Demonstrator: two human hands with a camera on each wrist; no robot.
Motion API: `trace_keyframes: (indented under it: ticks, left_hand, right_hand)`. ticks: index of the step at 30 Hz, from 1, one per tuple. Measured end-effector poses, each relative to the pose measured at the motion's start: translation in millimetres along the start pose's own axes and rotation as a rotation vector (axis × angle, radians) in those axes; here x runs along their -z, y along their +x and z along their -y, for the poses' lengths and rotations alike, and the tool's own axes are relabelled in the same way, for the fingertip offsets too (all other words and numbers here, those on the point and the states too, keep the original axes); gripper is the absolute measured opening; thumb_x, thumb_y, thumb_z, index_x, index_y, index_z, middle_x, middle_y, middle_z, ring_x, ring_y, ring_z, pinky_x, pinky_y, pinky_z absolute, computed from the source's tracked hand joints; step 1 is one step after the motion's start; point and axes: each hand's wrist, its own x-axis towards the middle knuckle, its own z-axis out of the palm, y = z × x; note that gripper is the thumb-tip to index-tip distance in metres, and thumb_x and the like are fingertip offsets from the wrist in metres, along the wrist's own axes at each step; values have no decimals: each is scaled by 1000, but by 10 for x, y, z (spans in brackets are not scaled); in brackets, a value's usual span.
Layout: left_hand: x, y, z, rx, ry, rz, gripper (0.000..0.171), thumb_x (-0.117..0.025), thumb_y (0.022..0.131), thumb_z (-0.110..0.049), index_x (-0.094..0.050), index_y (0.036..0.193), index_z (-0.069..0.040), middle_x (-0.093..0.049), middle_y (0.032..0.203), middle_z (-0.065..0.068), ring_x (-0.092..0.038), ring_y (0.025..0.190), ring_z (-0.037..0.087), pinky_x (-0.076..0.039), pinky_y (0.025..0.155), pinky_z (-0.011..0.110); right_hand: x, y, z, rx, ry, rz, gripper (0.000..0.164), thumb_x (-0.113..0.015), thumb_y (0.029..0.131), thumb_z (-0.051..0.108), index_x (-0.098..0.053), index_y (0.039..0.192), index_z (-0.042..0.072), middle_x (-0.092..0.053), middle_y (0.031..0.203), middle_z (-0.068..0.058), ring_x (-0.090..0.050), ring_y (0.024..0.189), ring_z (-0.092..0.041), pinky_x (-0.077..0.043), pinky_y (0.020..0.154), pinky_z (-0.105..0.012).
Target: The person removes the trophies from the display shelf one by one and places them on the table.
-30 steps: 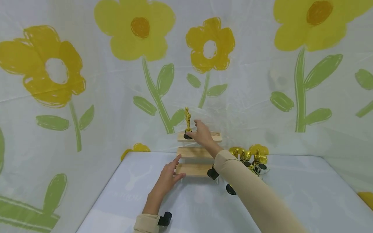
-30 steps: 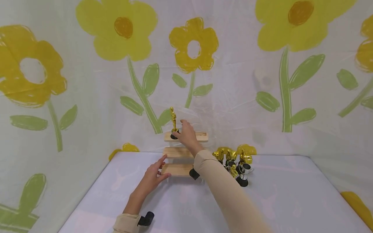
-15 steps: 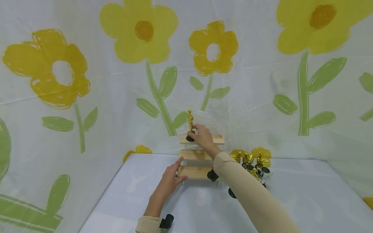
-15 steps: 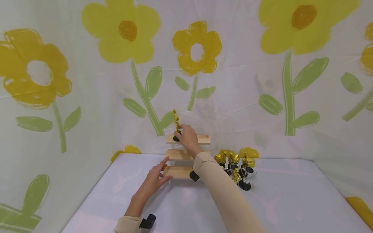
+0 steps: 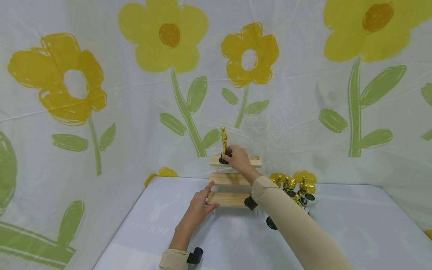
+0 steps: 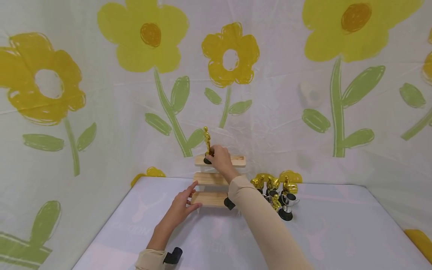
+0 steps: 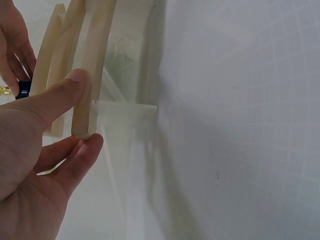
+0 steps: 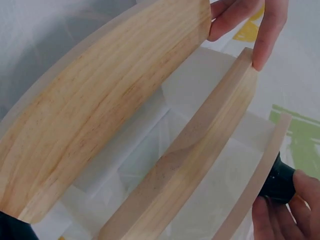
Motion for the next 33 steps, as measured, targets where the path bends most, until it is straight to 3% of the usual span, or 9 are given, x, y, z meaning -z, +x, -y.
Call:
trace_keyframes:
  ticks: [16,25,33]
  left_hand:
    - [-11,-5,-16,15,10,-4,78,-76,85,-27,-36,151,-15,-63,123,16,-57,98,20,-53,77,30]
    - [1,-1,-25,8,12,-7,79,-76,85,-27,-36,152,-14,-63,123,16,-57,97,20,-54,77,31]
    - [-11,0,-19,15,9,-8,79,-77,84,-26,-36,151,-16,-64,122,16,-56,95,19,-53,75,29]
  right_hand:
    - [41,-49,11,51,-51,1,15,-66,94,13,-69,105,4,-73,103,-11,-68,97,-27,-55,85,-40]
    - [41,-60,-5,35,-48,8,20,-65,95,18,-69,110,4,-72,109,-12,-67,105,-29,-54,91,-42]
    - [35,-85,-16,47,-71,-3,20,-66,94,17,-69,110,5,-72,108,-11,-68,102,-27,-55,88,-41]
